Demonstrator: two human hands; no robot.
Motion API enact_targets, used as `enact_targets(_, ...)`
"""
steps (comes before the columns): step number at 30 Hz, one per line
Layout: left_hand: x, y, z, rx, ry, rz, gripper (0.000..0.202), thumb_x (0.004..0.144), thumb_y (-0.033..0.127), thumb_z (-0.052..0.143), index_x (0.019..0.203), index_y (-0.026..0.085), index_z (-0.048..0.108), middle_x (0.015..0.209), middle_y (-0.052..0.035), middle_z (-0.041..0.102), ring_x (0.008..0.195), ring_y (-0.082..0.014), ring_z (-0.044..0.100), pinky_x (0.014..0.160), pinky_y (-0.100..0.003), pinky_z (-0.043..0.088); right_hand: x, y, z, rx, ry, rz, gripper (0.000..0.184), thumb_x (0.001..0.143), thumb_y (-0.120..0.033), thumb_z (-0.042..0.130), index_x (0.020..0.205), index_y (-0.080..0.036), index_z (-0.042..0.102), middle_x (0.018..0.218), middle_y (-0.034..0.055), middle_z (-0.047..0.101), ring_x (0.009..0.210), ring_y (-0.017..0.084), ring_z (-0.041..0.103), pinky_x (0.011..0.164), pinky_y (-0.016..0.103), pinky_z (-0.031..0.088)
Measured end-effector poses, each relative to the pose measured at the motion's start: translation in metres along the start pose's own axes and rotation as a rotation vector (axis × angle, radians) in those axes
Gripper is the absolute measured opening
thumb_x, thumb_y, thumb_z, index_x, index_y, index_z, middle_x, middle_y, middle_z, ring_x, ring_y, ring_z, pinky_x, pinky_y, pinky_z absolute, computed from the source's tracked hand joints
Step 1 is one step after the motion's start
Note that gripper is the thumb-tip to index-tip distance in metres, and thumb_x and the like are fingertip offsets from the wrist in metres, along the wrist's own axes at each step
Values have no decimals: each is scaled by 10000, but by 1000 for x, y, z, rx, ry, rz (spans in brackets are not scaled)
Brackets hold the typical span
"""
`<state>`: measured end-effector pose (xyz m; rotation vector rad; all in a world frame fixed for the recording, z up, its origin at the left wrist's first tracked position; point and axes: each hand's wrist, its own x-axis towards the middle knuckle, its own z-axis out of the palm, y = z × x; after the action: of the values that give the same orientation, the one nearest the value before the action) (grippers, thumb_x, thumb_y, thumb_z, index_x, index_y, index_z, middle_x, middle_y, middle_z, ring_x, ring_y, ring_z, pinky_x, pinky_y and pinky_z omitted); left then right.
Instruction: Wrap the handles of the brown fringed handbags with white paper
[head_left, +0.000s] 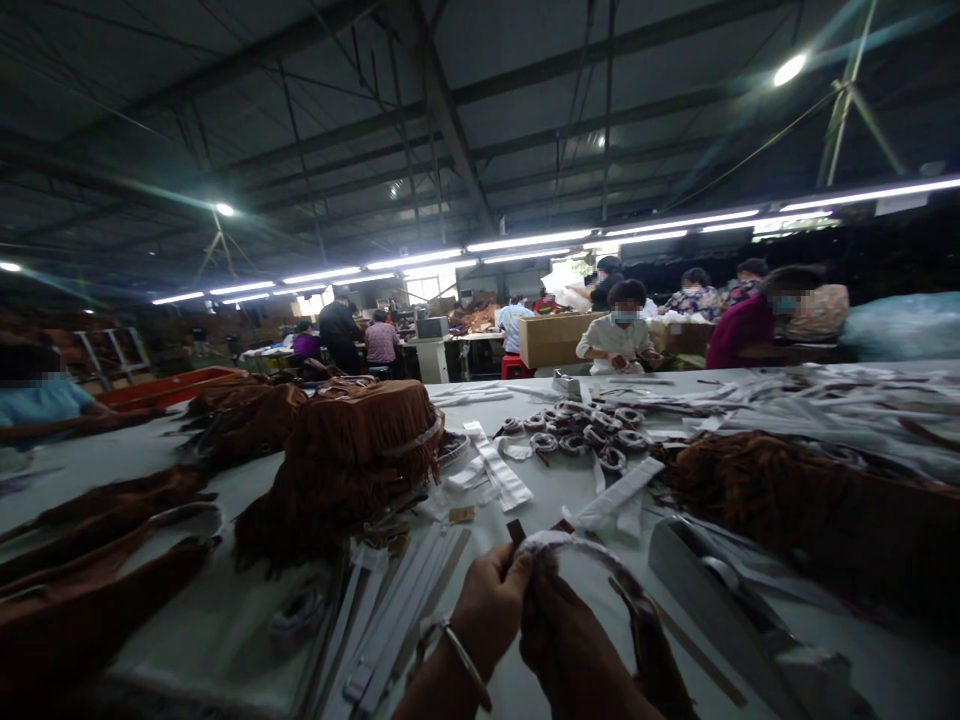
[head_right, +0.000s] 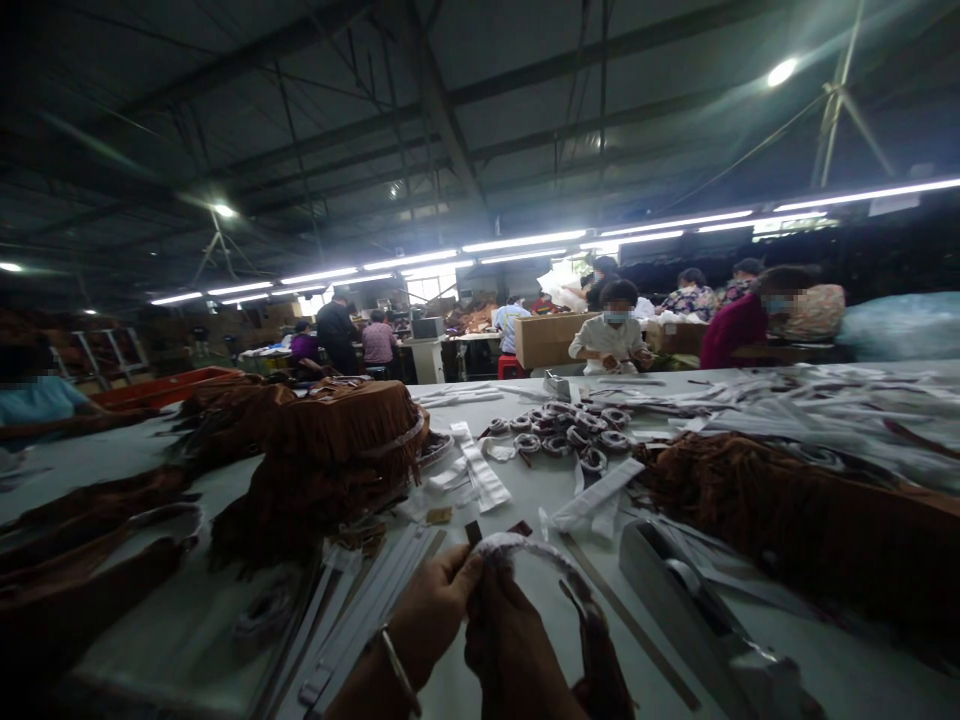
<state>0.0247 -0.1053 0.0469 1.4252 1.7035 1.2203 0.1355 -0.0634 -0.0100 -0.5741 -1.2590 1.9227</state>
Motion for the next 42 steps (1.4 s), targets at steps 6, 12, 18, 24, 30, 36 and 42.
enact_targets(6, -1, -6, 3, -154, 19, -40, 362, 883, 435, 565, 980, 130, 733, 859, -75, 742, 792, -226, 658, 676, -285, 497, -17, -18, 10, -16, 163, 198, 583, 684, -606, 757, 1014, -150, 611, 581, -30, 580, 353, 90, 462, 345, 215, 338)
enact_targets(12, -2, 2, -1, -122, -7, 40, 351, 899, 416, 560, 989, 133, 747, 859, -75, 751, 801, -224, 654, 695, -288, 488, -40, -37, -9, -152, 117, 187, 589, 655, -484, 814, 1120, -179, 620, 705, 7, 699, 385, 127, 577, 367, 212, 387)
enact_targets(18, -10, 7, -1, -21, 11, 105, 313, 920, 376, 534, 961, 140, 735, 833, -65, 743, 761, -206, 636, 682, -281, 473, -40, -44, -34, -132, 18, 55, 376, 686, -374, 803, 986, -152, 757, 825, 95, 761, 666, 194, 694, 602, 289, 538)
enact_targets(24, -9, 5, -1, -22, 14, 114, 301, 923, 351, 537, 1015, 145, 737, 903, -80, 754, 819, -220, 648, 738, -298, 483, -34, -33, -46, -728, 85, -558, 189, 892, -363, 647, 1007, -251, 748, 898, 85, 746, 770, 218, 689, 664, 316, 560)
enact_targets(30, -11, 1, 1, 76, 39, 166, 287, 927, 331, 544, 1054, 172, 746, 1010, -94, 739, 973, -251, 639, 863, -334, 481, -15, -67, -54, -1338, 52, -984, 170, 933, -240, 622, 856, -268, 771, 1059, 79, 736, 1007, 238, 653, 854, 352, 499)
enact_targets(36, -14, -4, 5, 233, 43, 247, 242, 912, 310, 532, 978, 217, 746, 1015, -94, 701, 1089, -276, 573, 943, -358, 449, 7, -85, -41, -1021, -238, -424, 278, 929, -187, 536, 753, -216, 750, 901, 46, 770, 998, 228, 705, 855, 318, 534)
enact_targets(42, -15, -3, 0, 310, -82, 304, 415, 1004, 425, 373, 888, 192, 696, 903, -88, 694, 930, -243, 608, 881, -339, 453, 2, -75, -29, -978, -63, -297, 240, 884, -228, 593, 673, -183, 696, 692, 9, 705, 633, 151, 668, 586, 222, 491)
